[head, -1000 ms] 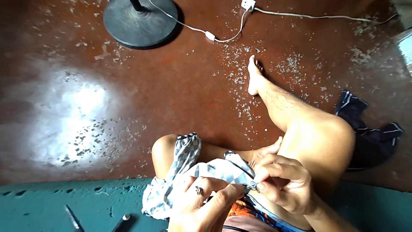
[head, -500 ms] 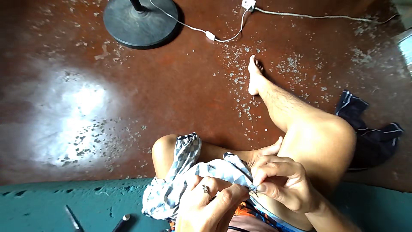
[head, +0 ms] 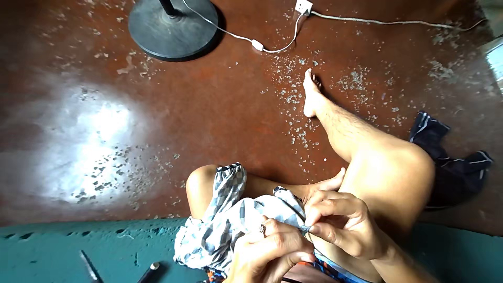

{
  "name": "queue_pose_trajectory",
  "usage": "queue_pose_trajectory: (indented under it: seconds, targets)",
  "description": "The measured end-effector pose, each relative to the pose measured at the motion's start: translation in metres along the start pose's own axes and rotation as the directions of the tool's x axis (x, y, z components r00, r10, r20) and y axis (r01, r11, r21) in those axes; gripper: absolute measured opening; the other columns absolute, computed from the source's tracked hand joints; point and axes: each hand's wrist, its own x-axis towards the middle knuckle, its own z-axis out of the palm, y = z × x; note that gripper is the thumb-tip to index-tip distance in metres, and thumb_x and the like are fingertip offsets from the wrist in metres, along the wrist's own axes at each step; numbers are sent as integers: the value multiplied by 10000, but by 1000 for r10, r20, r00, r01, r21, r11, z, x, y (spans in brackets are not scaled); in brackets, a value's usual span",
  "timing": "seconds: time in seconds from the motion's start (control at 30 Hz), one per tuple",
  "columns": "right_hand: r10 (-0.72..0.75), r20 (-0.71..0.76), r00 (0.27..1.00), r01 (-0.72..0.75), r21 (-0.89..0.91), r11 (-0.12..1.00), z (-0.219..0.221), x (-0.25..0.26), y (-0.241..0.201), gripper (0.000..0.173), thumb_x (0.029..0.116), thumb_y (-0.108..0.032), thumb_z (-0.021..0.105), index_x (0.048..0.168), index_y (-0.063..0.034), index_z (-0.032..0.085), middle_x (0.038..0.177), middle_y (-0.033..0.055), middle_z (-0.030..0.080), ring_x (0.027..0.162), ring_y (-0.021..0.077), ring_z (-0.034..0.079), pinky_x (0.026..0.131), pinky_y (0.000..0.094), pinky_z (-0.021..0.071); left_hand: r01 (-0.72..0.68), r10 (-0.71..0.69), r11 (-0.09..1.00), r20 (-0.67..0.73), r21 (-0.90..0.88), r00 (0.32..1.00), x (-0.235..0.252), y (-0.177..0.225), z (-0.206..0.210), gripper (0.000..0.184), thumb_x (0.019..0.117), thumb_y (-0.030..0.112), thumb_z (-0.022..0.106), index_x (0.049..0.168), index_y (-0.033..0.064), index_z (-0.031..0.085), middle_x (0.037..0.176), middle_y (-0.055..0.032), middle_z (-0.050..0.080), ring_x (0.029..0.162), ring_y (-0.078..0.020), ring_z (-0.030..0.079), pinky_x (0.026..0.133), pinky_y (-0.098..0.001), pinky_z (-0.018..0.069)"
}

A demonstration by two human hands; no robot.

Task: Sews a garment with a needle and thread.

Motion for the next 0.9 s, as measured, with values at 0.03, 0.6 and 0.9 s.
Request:
queue_pose_trajectory:
  seconds: [0.03,0.6,0.9]
  targets:
    - [-3,-4,1000,3,-6,1000,0,0,0,161,1018,-171,642,980,-21,686,943,1,681,907,-61,620,795,80,508,3,-3,999,-10,-36,1000,0,-2,1,172,1054,212,564,983,72,635,937,-4,682,927,-3,634,882,-149,468]
    - [12,-24,1000,-13,-36,999,3,-2,3,152,1006,-167,666,1000,-17,695,948,5,677,894,-59,621,786,86,518,152,-222,895,-123,-420,967,2,-3,14,304,1087,243,468,1347,239,626,1110,122,727,980,27,684,892,-160,554]
    - [15,-35,999,-17,-73,997,3,-1,3,133,999,-137,649,995,-13,696,947,3,680,911,-56,621,808,90,516,191,-272,901,-164,-390,948,3,-6,11,178,1076,262,504,1147,215,661,1054,110,689,955,24,658,843,-151,547]
